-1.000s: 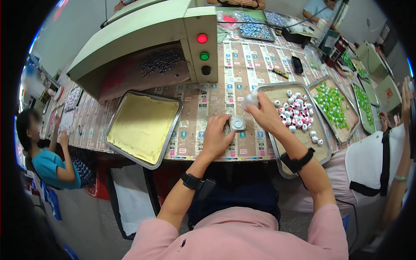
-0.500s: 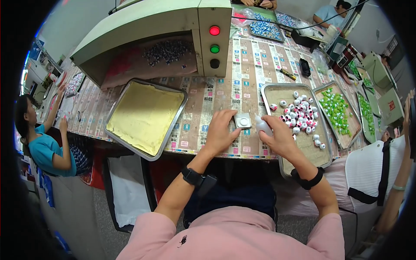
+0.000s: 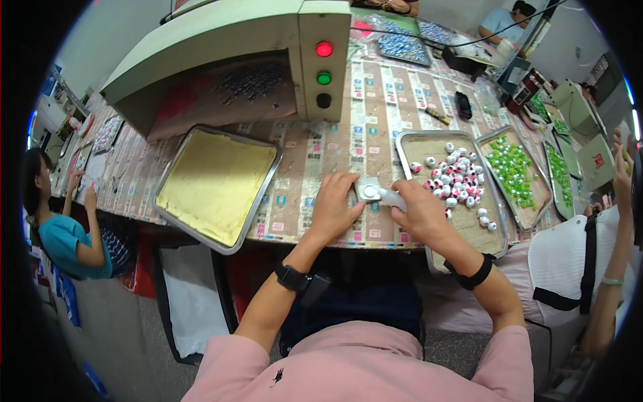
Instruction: Assembling small plastic toy figurines and placing them into patterns on a tray.
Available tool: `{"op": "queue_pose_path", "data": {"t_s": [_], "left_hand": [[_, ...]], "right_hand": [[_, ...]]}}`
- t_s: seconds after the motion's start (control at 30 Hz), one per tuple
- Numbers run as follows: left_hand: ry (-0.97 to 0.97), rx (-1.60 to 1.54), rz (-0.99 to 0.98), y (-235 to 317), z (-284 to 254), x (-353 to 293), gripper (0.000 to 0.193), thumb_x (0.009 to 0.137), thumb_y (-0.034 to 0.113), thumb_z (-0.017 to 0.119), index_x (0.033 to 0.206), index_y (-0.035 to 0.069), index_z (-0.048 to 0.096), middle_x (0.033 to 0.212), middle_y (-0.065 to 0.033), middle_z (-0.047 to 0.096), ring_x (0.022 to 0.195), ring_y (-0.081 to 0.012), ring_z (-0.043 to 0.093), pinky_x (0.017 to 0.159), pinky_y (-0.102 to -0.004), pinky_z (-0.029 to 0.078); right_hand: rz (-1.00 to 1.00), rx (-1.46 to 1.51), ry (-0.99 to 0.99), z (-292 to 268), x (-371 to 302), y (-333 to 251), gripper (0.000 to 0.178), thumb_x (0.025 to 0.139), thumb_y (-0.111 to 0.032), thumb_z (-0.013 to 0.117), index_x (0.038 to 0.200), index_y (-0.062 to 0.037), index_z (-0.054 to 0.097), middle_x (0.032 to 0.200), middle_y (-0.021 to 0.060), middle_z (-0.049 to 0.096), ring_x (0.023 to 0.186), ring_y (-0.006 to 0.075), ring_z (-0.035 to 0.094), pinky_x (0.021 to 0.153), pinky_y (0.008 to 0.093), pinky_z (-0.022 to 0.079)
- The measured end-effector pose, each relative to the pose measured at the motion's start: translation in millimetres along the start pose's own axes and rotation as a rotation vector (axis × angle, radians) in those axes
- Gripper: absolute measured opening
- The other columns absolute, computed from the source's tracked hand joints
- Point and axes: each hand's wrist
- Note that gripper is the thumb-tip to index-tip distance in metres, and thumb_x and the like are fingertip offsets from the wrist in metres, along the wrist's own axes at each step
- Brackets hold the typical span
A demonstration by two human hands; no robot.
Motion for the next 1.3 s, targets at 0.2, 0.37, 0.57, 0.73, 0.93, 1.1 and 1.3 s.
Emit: {"op": "queue_pose_path", "data": {"t_s": [0.2, 0.37, 0.57, 0.73, 0.93, 1.1, 1.3], "left_hand": [[-0.008, 0.058, -0.040, 0, -9, -8, 0.049, 0.064, 0.008, 0.074, 0.111, 0.002, 0.059, 0.110, -0.0146, 0.058, 0.105, -0.0331, 0.052, 0.092, -0.0393, 0.043], [-0.036, 0.008, -0.060, 6, -8, -3, 0.049, 0.065, 0.008, 0.074, 0.111, 0.003, 0.059, 0.110, -0.0139, 0.058, 0.106, -0.0326, 0.052, 0.092, -0.0391, 0.043], [-0.038, 0.015, -0.045, 5, -8, -2, 0.050, 0.066, 0.008, 0.074, 0.113, 0.003, 0.059, 0.110, -0.0140, 0.058, 0.105, -0.0328, 0.052, 0.093, -0.0390, 0.042], [-0.030, 0.049, -0.058, -1, -7, -5, 0.050, 0.066, 0.009, 0.073, 0.113, 0.003, 0.058, 0.109, -0.0145, 0.058, 0.104, -0.0334, 0.052, 0.092, -0.0393, 0.042], [-0.001, 0.031, -0.023, 1, -4, 0, 0.049, 0.066, 0.008, 0.072, 0.112, 0.001, 0.058, 0.110, -0.0153, 0.058, 0.102, -0.0330, 0.052, 0.091, -0.0383, 0.043], [-0.018, 0.001, -0.051, -2, -6, -4, 0.050, 0.067, 0.009, 0.073, 0.114, 0.001, 0.057, 0.113, -0.0146, 0.057, 0.107, -0.0324, 0.051, 0.093, -0.0381, 0.043], [-0.017, -0.004, -0.051, -1, -8, -4, 0.049, 0.068, 0.010, 0.072, 0.113, 0.000, 0.056, 0.113, -0.0152, 0.057, 0.107, -0.0333, 0.051, 0.093, -0.0390, 0.043]], "right_hand": [[0.039, -0.019, -0.107, 6, 7, -4, 0.038, 0.077, -0.017, 0.066, 0.112, -0.0071, 0.055, 0.106, 0.0138, 0.058, 0.095, 0.0339, 0.060, 0.080, 0.0421, 0.049], [0.032, 0.007, -0.057, 6, 4, 2, 0.037, 0.077, -0.016, 0.064, 0.111, -0.0068, 0.056, 0.102, 0.0137, 0.058, 0.092, 0.0337, 0.060, 0.079, 0.0422, 0.049], [0.036, 0.016, -0.049, 6, 5, 2, 0.036, 0.076, -0.016, 0.064, 0.110, -0.0069, 0.056, 0.100, 0.0137, 0.058, 0.092, 0.0339, 0.060, 0.078, 0.0428, 0.049], [0.014, 0.020, -0.085, 9, 7, 2, 0.035, 0.077, -0.017, 0.064, 0.110, -0.0077, 0.056, 0.101, 0.0138, 0.058, 0.093, 0.0343, 0.060, 0.078, 0.0429, 0.049], [-0.054, 0.045, 0.056, 2, 2, 2, 0.029, 0.075, -0.015, 0.063, 0.102, -0.0065, 0.057, 0.094, 0.0152, 0.059, 0.083, 0.0360, 0.061, 0.071, 0.0458, 0.050], [-0.025, 0.000, 0.005, 5, 2, 0, 0.032, 0.075, -0.015, 0.064, 0.105, -0.0073, 0.058, 0.095, 0.0149, 0.059, 0.084, 0.0357, 0.061, 0.071, 0.0451, 0.050], [-0.042, -0.027, 0.027, 5, 4, -2, 0.031, 0.075, -0.014, 0.063, 0.106, -0.0077, 0.059, 0.093, 0.0143, 0.058, 0.082, 0.0357, 0.062, 0.071, 0.0447, 0.051]]}}
Point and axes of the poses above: each hand's wrist, its own x-axis towards the middle knuckle, its own z-axis out of the palm, y = z × x
